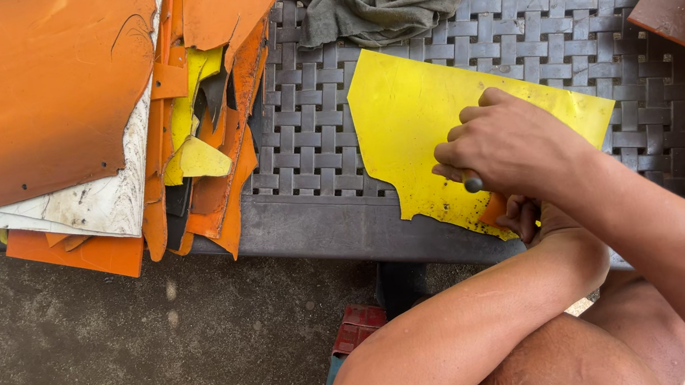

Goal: The person uses a knife to cut a small orange leather piece on a yellow cutting mat. They repeatedly reposition the piece and trim its edges while seated at a woven table with other leather scraps nearby.

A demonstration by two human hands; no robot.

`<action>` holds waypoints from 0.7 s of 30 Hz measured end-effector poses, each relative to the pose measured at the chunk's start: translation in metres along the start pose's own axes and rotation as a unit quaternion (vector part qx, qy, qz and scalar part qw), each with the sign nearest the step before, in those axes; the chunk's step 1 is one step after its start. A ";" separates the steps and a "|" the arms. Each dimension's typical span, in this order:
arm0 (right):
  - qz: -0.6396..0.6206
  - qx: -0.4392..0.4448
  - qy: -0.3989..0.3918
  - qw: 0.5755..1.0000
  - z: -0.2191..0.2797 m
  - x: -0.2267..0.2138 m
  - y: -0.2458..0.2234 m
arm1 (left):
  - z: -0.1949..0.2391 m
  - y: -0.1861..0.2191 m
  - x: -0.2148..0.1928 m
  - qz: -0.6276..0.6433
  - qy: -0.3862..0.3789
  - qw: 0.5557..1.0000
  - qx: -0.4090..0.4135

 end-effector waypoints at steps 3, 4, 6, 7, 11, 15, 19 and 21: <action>-0.054 0.082 -0.019 0.995 0.005 0.000 0.019 | 0.008 -0.009 0.005 0.054 0.018 0.998 -0.003; -0.080 0.124 -0.038 0.988 0.008 0.002 0.027 | 0.011 -0.013 0.004 0.109 0.039 0.993 -0.007; -0.213 0.245 -0.026 0.945 0.011 0.009 0.045 | 0.018 -0.018 0.003 0.116 0.047 0.992 -0.035; -0.278 0.303 -0.018 0.911 0.013 0.012 0.054 | 0.020 -0.021 0.003 0.074 0.036 0.995 -0.058; -0.393 0.335 -0.009 0.856 0.012 0.024 0.071 | 0.025 -0.029 0.005 -0.046 0.002 0.996 -0.072; -0.422 0.336 -0.005 0.842 0.009 0.035 0.076 | 0.025 -0.029 0.003 -0.002 0.003 0.998 -0.055; -0.403 0.338 -0.032 0.850 0.004 0.036 0.079 | 0.028 -0.031 0.002 0.015 0.004 0.999 -0.046; -0.366 0.325 -0.044 0.871 0.002 0.035 0.080 | 0.028 -0.032 0.002 0.011 0.000 0.999 -0.049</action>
Point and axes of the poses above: each hand's wrist, its own z-axis away from the middle knuckle, its own x-axis out of the palm, y = z × x, the point moved 4 cm from there along -z, towards the middle knuckle, and after that the axes turned 4 degrees about -z, right-handed, at the moved point
